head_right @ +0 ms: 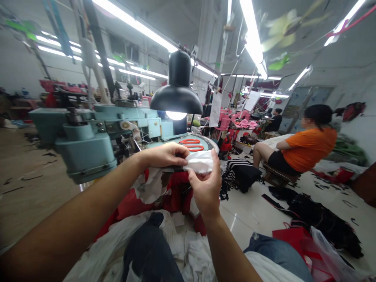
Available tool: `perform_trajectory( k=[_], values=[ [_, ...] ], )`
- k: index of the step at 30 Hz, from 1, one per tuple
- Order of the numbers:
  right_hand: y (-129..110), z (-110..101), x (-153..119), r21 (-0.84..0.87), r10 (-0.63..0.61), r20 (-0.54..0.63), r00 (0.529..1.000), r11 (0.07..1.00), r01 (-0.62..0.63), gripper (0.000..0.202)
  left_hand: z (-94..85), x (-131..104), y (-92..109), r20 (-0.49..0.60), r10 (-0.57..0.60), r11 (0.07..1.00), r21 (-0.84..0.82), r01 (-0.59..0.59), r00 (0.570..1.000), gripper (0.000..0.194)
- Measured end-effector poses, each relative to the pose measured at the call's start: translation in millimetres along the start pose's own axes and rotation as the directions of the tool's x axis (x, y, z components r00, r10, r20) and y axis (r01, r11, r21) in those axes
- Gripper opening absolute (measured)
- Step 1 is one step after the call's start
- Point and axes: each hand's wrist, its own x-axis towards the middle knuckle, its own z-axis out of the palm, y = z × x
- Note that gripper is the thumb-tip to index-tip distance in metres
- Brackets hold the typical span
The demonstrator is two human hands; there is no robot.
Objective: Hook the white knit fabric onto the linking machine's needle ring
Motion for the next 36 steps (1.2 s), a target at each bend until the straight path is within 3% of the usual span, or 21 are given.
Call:
perform_trajectory(
  k=[8,24,33,36],
  values=[
    [-2.5,-5.2,1.5,-0.092,-0.069,-0.031,0.997,0.994,0.066,0.082,0.8,0.1,3.0,-0.036,0.010,1.000,-0.005,-0.010,0.999,0.012],
    [0.6,-12.4,-8.5,-0.298,-0.279,0.055,0.959,0.912,0.283,0.073,1.1,-0.6,6.5,-0.030,0.005,0.999,-0.044,-0.006,1.000,0.013],
    [2.2,-10.3,-3.0,-0.404,-0.277,0.017,0.961,0.877,0.260,0.072,0.4,0.1,5.0,-0.038,-0.010,1.000,-0.011,0.009,0.999,0.014],
    [-2.4,-16.0,3.0,-0.531,-0.319,0.037,0.947,0.796,0.288,0.069,0.2,-0.3,4.6,-0.040,-0.012,1.000,-0.005,0.012,0.999,0.014]
  ],
)
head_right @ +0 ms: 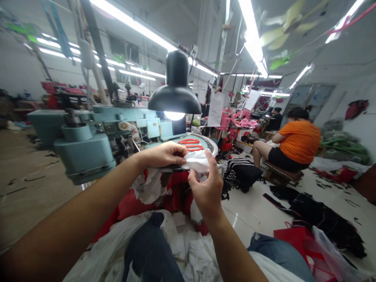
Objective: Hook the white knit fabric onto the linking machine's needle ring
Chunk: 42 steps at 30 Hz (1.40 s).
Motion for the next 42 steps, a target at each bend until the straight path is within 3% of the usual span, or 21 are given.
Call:
perform_trajectory(
  k=[2,5,12,17,21,23,25,30,34,38,42],
  values=[
    [0.8,-5.9,5.0,-0.071,-0.061,0.041,0.997,0.995,0.063,0.070,0.3,-0.7,-0.3,-0.007,-0.019,1.000,0.007,0.019,1.000,0.014],
    [1.9,-13.4,9.6,0.053,-0.090,0.119,0.989,0.995,0.084,0.074,1.1,-1.5,-0.9,-0.006,-0.040,0.999,0.001,0.040,0.999,0.017],
    [13.1,-28.8,9.6,0.154,0.021,0.116,0.993,0.987,-0.039,0.087,2.8,-0.9,-1.5,-0.027,-0.049,0.998,-0.028,0.048,0.998,0.020],
    [24.5,-23.3,10.5,0.172,-0.002,0.057,0.998,0.985,-0.008,0.086,3.0,-1.3,0.2,-0.043,-0.062,0.998,-0.019,0.061,0.997,0.015],
    [25.4,-10.3,15.3,0.022,-0.135,-0.012,0.991,0.991,0.135,0.067,-0.7,2.4,4.4,-0.011,-0.104,0.995,0.000,0.104,0.994,0.013],
    [23.0,-7.4,19.0,-0.031,-0.243,0.051,0.969,0.969,0.245,0.056,-3.6,6.3,6.4,0.048,-0.129,0.992,0.005,0.129,0.990,0.013],
    [20.4,-8.6,22.4,0.017,-0.270,0.140,0.953,0.963,0.270,0.061,-5.9,10.0,6.3,0.113,-0.142,0.990,-0.001,0.143,0.983,0.017],
    [23.4,-26.1,25.5,0.187,-0.022,0.210,0.977,0.982,-0.019,0.085,-3.9,10.3,-2.0,0.095,-0.127,0.990,-0.049,0.133,0.987,0.030],
    [27.0,-40.9,23.2,0.294,0.120,0.249,0.961,0.936,-0.193,0.093,0.5,8.0,-2.8,0.059,-0.102,0.992,-0.068,0.106,0.993,0.026],
    [25.3,-41.0,23.0,0.356,0.132,0.201,0.971,0.913,-0.198,0.092,1.0,7.9,0.9,0.044,-0.089,0.994,-0.063,0.091,0.995,0.022],
    [31.3,-27.9,25.1,0.322,0.097,0.125,0.987,0.937,-0.133,0.087,0.1,8.2,1.5,0.022,-0.116,0.992,-0.044,0.117,0.993,0.024]
  ],
)
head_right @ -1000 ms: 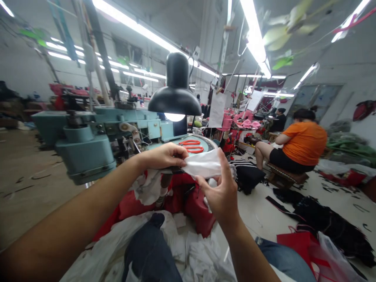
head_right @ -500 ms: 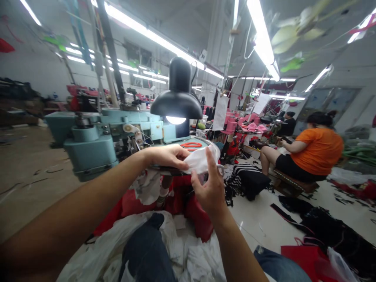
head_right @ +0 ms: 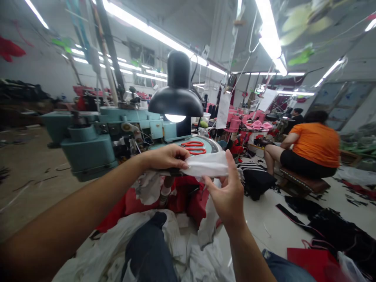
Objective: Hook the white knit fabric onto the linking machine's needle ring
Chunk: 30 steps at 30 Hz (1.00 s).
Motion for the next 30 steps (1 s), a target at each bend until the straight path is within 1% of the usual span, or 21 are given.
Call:
perform_trajectory(
  k=[1,3,5,6,7,8,9,12,15,17,19,23,26,28,30],
  values=[
    [3.4,2.9,1.2,-0.061,-0.029,-0.019,0.999,0.998,0.028,0.084,-0.4,0.9,0.1,0.000,-0.011,1.000,-0.001,0.011,1.000,0.024],
    [8.4,8.4,3.0,-0.220,-0.141,-0.021,0.990,0.966,0.133,0.074,-1.6,4.1,0.9,0.019,-0.030,1.000,-0.007,0.030,0.999,0.021],
    [8.8,12.8,3.8,-0.306,-0.256,0.068,0.964,0.915,0.264,0.063,-3.3,8.0,2.2,0.062,-0.046,0.999,-0.012,0.047,0.997,0.017],
    [7.0,14.1,3.7,-0.296,-0.283,0.127,0.951,0.904,0.309,0.062,-4.1,9.5,2.8,0.089,-0.051,0.999,-0.016,0.052,0.995,0.016],
    [4.2,14.6,3.3,-0.261,-0.284,0.174,0.943,0.910,0.322,0.065,-4.7,10.4,3.0,0.113,-0.051,0.998,-0.021,0.054,0.992,0.017],
    [0.9,14.1,2.7,-0.223,-0.259,0.195,0.946,0.928,0.300,0.070,-5.1,10.6,2.9,0.130,-0.049,0.998,-0.030,0.053,0.990,0.019],
    [-2.7,12.5,2.0,-0.191,-0.220,0.189,0.957,0.948,0.256,0.075,-5.2,10.0,2.5,0.135,-0.043,0.998,-0.041,0.049,0.990,0.022],
    [-10.9,1.8,0.6,-0.103,-0.081,0.134,0.988,0.990,0.096,0.086,-3.5,6.3,-0.2,0.094,-0.022,0.997,-0.071,0.029,0.995,0.030],
    [-13.8,-11.5,1.1,0.026,0.066,0.146,0.987,0.997,-0.071,0.096,-0.6,3.9,-2.1,0.070,0.008,0.997,-0.081,-0.002,0.998,0.033],
    [-13.3,-16.5,2.1,0.082,0.118,0.150,0.982,0.988,-0.131,0.099,1.0,4.0,-2.4,0.067,0.028,0.996,-0.091,-0.022,0.997,0.034],
    [-11.0,-16.3,3.2,0.113,0.115,0.138,0.984,0.985,-0.131,0.098,1.7,4.6,-2.3,0.060,0.034,0.994,-0.101,-0.028,0.998,0.033],
    [-3.7,-6.8,3.5,0.147,0.025,0.110,0.994,0.988,-0.041,0.089,2.1,5.1,-1.2,0.027,0.024,0.993,-0.117,-0.020,0.999,0.032],
    [0.2,-3.8,1.9,0.133,0.003,0.094,0.996,0.991,-0.016,0.085,2.5,4.6,-0.1,0.001,0.043,0.994,-0.102,-0.043,0.999,0.029],
    [2.3,-5.5,0.9,0.123,-0.006,0.090,0.996,0.992,-0.005,0.086,3.0,4.0,-0.1,-0.004,0.063,0.995,-0.077,-0.063,0.998,0.027],
    [5.1,-7.4,0.4,0.091,-0.030,0.076,0.997,0.996,0.023,0.087,3.3,3.3,-0.6,-0.002,0.057,0.997,-0.060,-0.057,0.998,0.025]
  ],
)
